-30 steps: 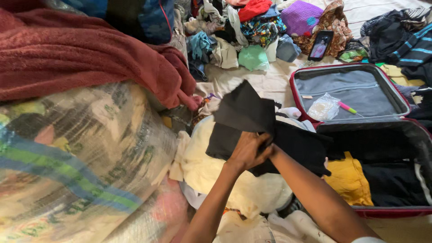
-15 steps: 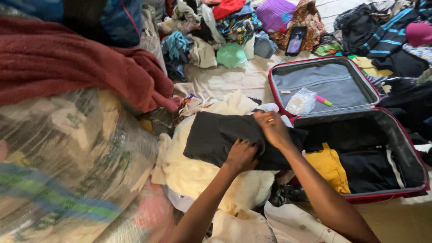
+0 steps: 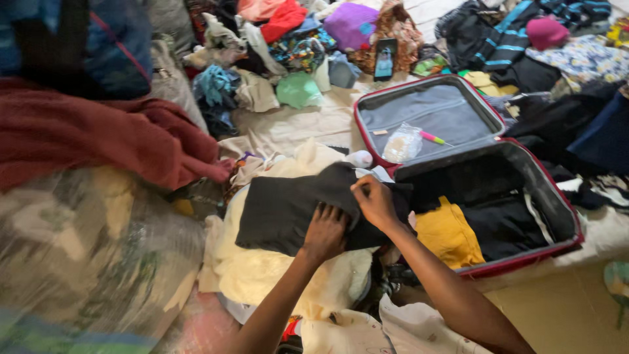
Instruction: The person folds and places items of clothing into a red suitcase on the floor among piles of other laundry.
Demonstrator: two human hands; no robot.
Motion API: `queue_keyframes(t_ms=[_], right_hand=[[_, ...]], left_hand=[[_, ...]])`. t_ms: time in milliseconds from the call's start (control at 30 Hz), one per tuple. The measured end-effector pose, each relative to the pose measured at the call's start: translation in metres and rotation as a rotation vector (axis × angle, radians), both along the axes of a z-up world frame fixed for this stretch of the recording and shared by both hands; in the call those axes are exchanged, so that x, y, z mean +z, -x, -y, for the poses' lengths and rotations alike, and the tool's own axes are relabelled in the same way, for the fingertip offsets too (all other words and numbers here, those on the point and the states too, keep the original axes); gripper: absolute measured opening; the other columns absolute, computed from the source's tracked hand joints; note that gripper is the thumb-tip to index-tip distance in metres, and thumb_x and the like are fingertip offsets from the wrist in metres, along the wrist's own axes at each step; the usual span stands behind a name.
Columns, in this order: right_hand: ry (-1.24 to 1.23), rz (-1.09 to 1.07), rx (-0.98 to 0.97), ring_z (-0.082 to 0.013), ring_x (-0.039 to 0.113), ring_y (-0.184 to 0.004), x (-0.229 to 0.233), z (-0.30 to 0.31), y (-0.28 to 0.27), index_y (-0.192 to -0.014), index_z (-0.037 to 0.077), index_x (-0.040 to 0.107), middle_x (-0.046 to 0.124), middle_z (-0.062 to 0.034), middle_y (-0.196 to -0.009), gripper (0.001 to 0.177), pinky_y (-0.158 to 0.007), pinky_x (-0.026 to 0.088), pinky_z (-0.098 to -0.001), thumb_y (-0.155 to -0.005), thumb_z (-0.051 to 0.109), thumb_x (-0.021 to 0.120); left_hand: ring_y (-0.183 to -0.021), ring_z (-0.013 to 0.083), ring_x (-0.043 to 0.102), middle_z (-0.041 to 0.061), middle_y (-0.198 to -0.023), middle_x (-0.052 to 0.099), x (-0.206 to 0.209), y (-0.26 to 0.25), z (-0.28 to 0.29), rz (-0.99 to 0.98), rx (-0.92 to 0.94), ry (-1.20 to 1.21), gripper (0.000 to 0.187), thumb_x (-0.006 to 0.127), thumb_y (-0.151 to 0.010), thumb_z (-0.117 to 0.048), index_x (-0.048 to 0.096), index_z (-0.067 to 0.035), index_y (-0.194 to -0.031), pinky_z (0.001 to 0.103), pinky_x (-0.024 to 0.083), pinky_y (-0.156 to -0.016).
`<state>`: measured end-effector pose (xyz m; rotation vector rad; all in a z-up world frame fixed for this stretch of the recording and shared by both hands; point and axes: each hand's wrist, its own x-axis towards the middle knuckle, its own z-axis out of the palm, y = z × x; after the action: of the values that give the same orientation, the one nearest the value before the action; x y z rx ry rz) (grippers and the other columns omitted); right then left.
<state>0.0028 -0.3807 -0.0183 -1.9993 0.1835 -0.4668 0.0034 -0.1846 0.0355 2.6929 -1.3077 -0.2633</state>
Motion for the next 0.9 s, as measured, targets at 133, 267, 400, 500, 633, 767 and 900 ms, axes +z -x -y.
queue_keyframes(t_ms=[133, 267, 400, 500, 633, 767, 900], right_hand=[[-0.927, -0.070, -0.212, -0.0226, 0.060, -0.091, -0.074, 0.040, 0.052, -0.106, 0.009, 0.062, 0.062, -0.0069, -0.100, 0.020, -0.081, 0.055, -0.0465, -0.095, 0.019, 0.076], [-1.550, -0.126, -0.313, -0.0284, 0.059, -0.112, -0.108, 0.051, 0.103, -0.114, 0.017, 0.058, 0.059, -0.0097, -0.116, 0.032, -0.096, 0.057, -0.0547, -0.086, 0.022, 0.072], [-1.716, -0.285, -0.404, -0.0279, 0.061, -0.116, -0.088, 0.055, 0.117, -0.126, 0.017, 0.060, 0.063, -0.0095, -0.128, 0.050, -0.093, 0.051, -0.0438, -0.088, 0.047, 0.069], [-1.691, -0.420, -0.445, -0.0261, 0.060, -0.117, -0.090, 0.069, 0.108, -0.130, 0.022, 0.061, 0.063, -0.0092, -0.127, 0.049, -0.098, 0.048, -0.0416, -0.090, 0.048, 0.069], [-1.583, -0.390, -0.166, -0.0223, 0.062, -0.113, -0.085, 0.094, 0.109, -0.128, 0.020, 0.056, 0.067, -0.0029, -0.123, 0.041, -0.096, 0.048, -0.0430, -0.093, 0.029, 0.075], [-1.444, -0.311, -0.060, -0.0192, 0.066, -0.113, -0.056, 0.116, 0.114, -0.131, 0.018, 0.058, 0.069, -0.0003, -0.124, 0.045, -0.095, 0.052, -0.0430, -0.089, 0.020, 0.073], [-1.401, -0.490, -0.026, -0.0218, 0.068, -0.111, -0.074, 0.113, 0.122, -0.130, 0.009, 0.062, 0.071, -0.0058, -0.126, 0.044, -0.093, 0.056, -0.0432, -0.088, 0.015, 0.071]], left_hand=[[-0.153, 0.0350, 0.025, 0.026, -0.163, 0.032, -0.007, 0.000, 0.003, 0.122, 0.019, 0.015, 0.075, 0.071, -0.081, -0.026, 0.044, 0.005, -0.143, 0.053, 0.018, -0.121], [-0.155, 0.0279, 0.018, 0.014, -0.166, 0.025, -0.003, 0.006, 0.016, -0.066, 0.062, -0.073, 0.078, 0.064, -0.084, -0.023, 0.033, -0.006, -0.154, 0.057, 0.012, -0.123], [-0.156, 0.0262, 0.018, 0.011, -0.167, 0.025, -0.004, 0.011, 0.026, 0.025, 0.058, -0.056, 0.076, 0.056, -0.087, -0.014, 0.030, -0.008, -0.158, 0.059, 0.012, -0.122], [-0.156, 0.0276, 0.017, 0.014, -0.167, 0.023, -0.006, 0.019, 0.034, 0.051, 0.074, -0.007, 0.078, 0.053, -0.087, -0.009, 0.026, -0.006, -0.159, 0.059, 0.011, -0.122], [-0.157, 0.0289, 0.017, 0.015, -0.168, 0.022, 0.001, 0.027, 0.045, 0.110, 0.086, 0.067, 0.079, 0.052, -0.086, -0.006, 0.024, -0.005, -0.160, 0.058, 0.011, -0.123], [-0.158, 0.0292, 0.017, 0.016, -0.170, 0.021, 0.012, 0.030, 0.051, 0.107, 0.129, 0.151, 0.081, 0.051, -0.086, -0.006, 0.025, -0.004, -0.162, 0.056, 0.012, -0.125], [-0.157, 0.0285, 0.013, 0.015, -0.168, 0.018, 0.028, 0.033, 0.057, 0.008, 0.051, -0.141, 0.079, 0.056, -0.089, -0.023, 0.023, -0.004, -0.159, 0.060, 0.007, -0.123]])
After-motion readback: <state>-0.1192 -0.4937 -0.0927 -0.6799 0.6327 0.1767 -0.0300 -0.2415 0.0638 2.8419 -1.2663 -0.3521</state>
